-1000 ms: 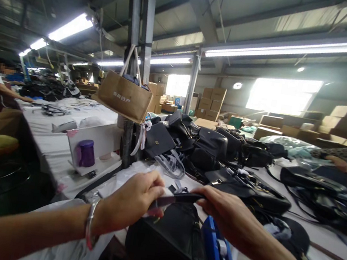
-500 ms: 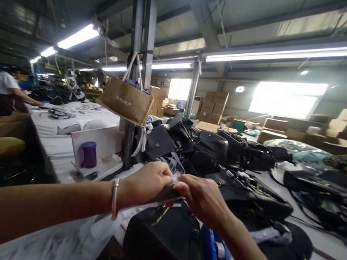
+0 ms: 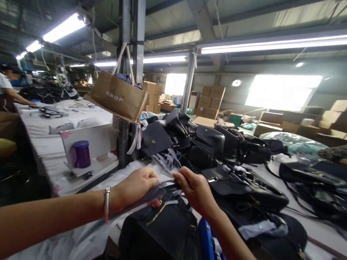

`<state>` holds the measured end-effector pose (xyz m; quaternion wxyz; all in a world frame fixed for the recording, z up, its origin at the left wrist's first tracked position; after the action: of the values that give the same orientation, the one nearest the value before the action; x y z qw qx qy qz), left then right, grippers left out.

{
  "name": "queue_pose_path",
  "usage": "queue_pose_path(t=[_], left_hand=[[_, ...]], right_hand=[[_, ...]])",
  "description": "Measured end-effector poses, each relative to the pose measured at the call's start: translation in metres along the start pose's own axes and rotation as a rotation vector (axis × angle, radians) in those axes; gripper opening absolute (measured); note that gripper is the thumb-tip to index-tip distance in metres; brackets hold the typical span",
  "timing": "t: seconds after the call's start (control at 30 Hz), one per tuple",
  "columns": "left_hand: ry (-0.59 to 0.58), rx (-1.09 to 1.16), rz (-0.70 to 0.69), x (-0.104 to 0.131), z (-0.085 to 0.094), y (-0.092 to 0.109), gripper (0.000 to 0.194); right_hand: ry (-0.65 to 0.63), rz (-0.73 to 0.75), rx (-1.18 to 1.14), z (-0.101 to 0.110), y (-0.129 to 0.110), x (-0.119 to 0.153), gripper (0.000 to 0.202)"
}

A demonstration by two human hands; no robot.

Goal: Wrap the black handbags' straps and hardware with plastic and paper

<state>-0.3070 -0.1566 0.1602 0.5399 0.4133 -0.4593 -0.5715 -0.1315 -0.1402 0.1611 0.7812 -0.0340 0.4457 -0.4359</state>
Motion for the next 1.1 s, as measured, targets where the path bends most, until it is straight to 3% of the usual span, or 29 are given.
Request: queue_pose_path(t=[0.13, 0.23, 0.37, 0.6, 0.73, 0.9, 1.0, 1.1], left_hand=[[-0.028, 0.028, 0.000, -0.004, 0.000, -0.003, 0.015], [0.001, 0.028, 0.002, -0.007, 0.009, -0.005, 0.015], [0.033, 0.012, 0.018, -0.013, 0.010, -0.013, 0.012], [0.006, -0.001, 0.051, -0.026, -0.010, -0.024, 0.009], [0.045, -0.102, 0.027, -0.030, 0.003, -0.030, 0.009], [0.130, -0.196, -0.062, -0.039, 0.016, -0.044, 0.011], [0.138, -0.234, -0.106, -0.042, 0.015, -0.054, 0.012], [0.119, -0.248, -0.118, -0.044, 0.010, -0.059, 0.011]], right_hand=[[-0.089, 0.102, 0.028, -0.011, -0.018, -0.008, 0.033], [-0.113, -0.002, -0.055, -0.015, -0.003, -0.007, 0.034], [-0.031, -0.115, -0.046, -0.028, 0.027, 0.000, 0.034], [-0.110, -0.043, -0.038, -0.051, 0.015, -0.003, 0.026], [-0.134, -0.143, -0.098, -0.055, 0.037, 0.007, 0.033], [-0.137, -0.330, -0.195, -0.075, 0.065, 0.031, 0.040], [-0.046, -0.321, -0.118, -0.074, 0.068, 0.027, 0.038], [-0.104, -0.262, 0.022, -0.070, 0.060, 0.012, 0.032]])
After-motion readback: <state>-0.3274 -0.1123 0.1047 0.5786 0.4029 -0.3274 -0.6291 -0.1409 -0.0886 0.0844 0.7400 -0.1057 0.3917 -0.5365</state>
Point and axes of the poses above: each hand's wrist, its own x-axis away from the middle knuckle, its own z-axis out of the back of the hand, y = z × x, the point moved 4 cm from there along -x, towards the middle knuckle, and after that the axes turned 12 degrees about y, right-handed, at the moved point
